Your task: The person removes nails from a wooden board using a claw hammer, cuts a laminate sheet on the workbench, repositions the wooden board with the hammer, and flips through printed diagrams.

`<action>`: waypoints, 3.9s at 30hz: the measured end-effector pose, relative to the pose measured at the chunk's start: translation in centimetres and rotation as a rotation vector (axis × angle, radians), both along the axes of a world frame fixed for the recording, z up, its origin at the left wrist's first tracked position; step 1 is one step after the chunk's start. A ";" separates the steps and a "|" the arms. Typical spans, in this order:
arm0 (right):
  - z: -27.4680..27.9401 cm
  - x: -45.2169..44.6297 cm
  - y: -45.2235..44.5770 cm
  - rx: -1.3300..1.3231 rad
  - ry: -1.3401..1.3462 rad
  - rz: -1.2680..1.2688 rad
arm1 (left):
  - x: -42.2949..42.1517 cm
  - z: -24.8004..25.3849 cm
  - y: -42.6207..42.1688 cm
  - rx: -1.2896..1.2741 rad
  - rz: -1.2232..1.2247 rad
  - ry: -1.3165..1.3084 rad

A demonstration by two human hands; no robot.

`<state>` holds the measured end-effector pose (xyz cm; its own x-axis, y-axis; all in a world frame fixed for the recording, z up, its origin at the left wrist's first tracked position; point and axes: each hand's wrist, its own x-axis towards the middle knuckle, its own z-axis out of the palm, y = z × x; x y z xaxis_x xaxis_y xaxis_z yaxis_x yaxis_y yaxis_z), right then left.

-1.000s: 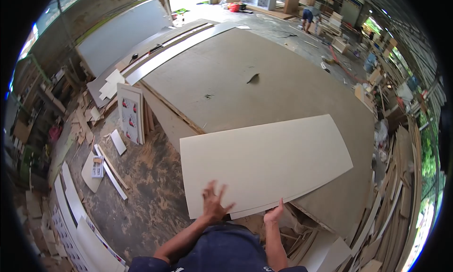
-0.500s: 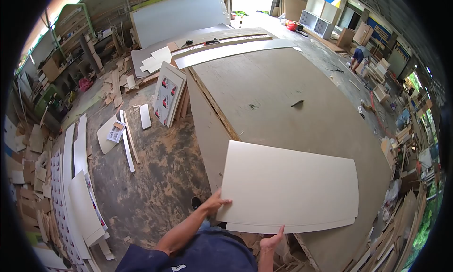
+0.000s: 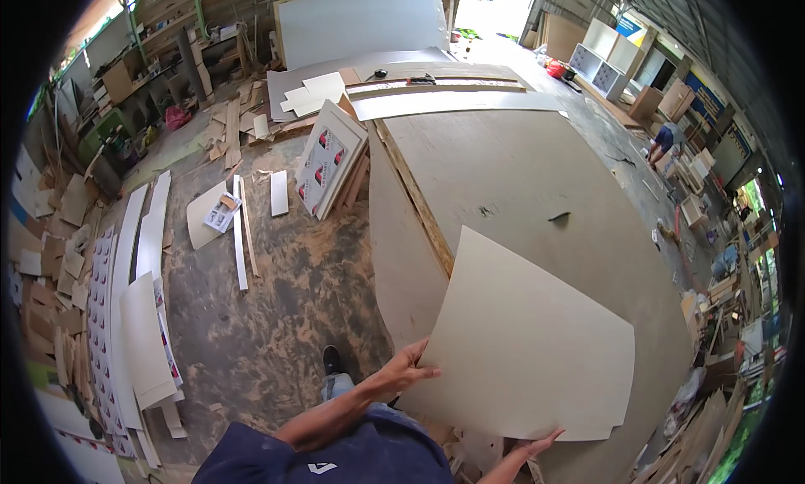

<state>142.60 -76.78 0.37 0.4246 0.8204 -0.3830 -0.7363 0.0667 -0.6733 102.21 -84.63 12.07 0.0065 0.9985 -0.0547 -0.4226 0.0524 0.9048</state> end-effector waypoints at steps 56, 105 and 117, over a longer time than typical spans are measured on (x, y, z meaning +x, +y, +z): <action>6.1 -157.4 20.6 -0.185 0.280 1.531 | -115.5 -4.0 -13.9 -0.248 1.784 -0.096; -29.5 -235.4 126.7 -0.182 -0.052 0.854 | -222.6 -35.5 102.6 -0.359 0.938 -0.191; -39.1 -218.3 96.1 -0.990 -0.941 1.439 | -221.1 -48.0 95.5 -0.984 0.736 0.049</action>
